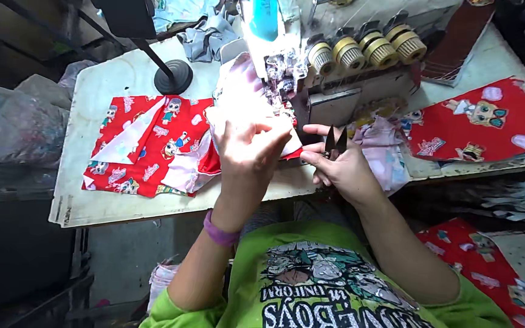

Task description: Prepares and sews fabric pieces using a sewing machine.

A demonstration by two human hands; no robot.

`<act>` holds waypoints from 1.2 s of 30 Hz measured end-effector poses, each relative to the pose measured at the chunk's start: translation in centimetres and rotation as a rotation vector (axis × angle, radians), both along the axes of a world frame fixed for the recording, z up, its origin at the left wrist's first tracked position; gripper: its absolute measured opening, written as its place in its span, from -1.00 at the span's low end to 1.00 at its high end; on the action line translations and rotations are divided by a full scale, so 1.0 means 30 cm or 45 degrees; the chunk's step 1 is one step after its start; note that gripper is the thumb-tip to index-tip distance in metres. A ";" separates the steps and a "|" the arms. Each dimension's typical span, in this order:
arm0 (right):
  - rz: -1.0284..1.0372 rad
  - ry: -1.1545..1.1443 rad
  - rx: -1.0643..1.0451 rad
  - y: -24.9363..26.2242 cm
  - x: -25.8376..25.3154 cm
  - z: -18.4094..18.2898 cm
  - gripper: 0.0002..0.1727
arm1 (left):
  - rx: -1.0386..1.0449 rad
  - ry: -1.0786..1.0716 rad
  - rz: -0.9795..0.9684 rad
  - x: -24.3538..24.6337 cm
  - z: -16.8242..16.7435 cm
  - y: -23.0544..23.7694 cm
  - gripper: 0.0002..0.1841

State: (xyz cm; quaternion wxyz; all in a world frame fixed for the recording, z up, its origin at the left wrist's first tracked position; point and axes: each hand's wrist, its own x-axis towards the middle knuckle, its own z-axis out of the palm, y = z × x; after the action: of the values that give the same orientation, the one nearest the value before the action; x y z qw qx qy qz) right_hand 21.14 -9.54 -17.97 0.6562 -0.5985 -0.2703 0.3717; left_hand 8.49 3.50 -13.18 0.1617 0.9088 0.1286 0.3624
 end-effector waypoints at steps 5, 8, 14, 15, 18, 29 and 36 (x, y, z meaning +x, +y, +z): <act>0.035 -0.129 0.046 0.002 -0.002 0.004 -0.49 | 0.010 0.123 0.038 -0.016 -0.114 -0.019 -0.87; 0.001 -0.156 0.027 -0.008 -0.002 0.011 -0.49 | -0.014 0.100 -0.043 -0.010 -0.103 -0.028 -0.88; -0.022 -0.117 -0.013 -0.012 0.002 0.035 -0.59 | 0.215 0.044 -0.082 -0.025 -0.129 -0.026 -0.90; -0.029 -0.108 -0.013 -0.009 0.003 0.035 -0.61 | 0.240 0.056 -0.079 -0.023 -0.135 -0.023 -0.89; -0.045 -0.107 -0.006 -0.002 0.004 0.033 -0.60 | 0.233 0.103 -0.128 -0.025 -0.134 -0.018 -0.85; 0.123 -0.376 -0.038 -0.014 0.109 0.112 -0.43 | 0.316 -0.138 -0.114 0.027 -0.108 -0.036 -0.86; -0.047 -1.173 0.025 0.017 0.060 0.091 -0.75 | 0.146 0.012 -0.261 -0.036 -0.086 0.031 -0.82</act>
State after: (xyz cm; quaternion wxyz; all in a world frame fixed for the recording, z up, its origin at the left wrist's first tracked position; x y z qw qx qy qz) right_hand 22.94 -9.03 -15.25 0.4797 -0.6997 -0.5267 0.0527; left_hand 7.40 4.45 -15.75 0.1450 0.9267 0.0146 0.3464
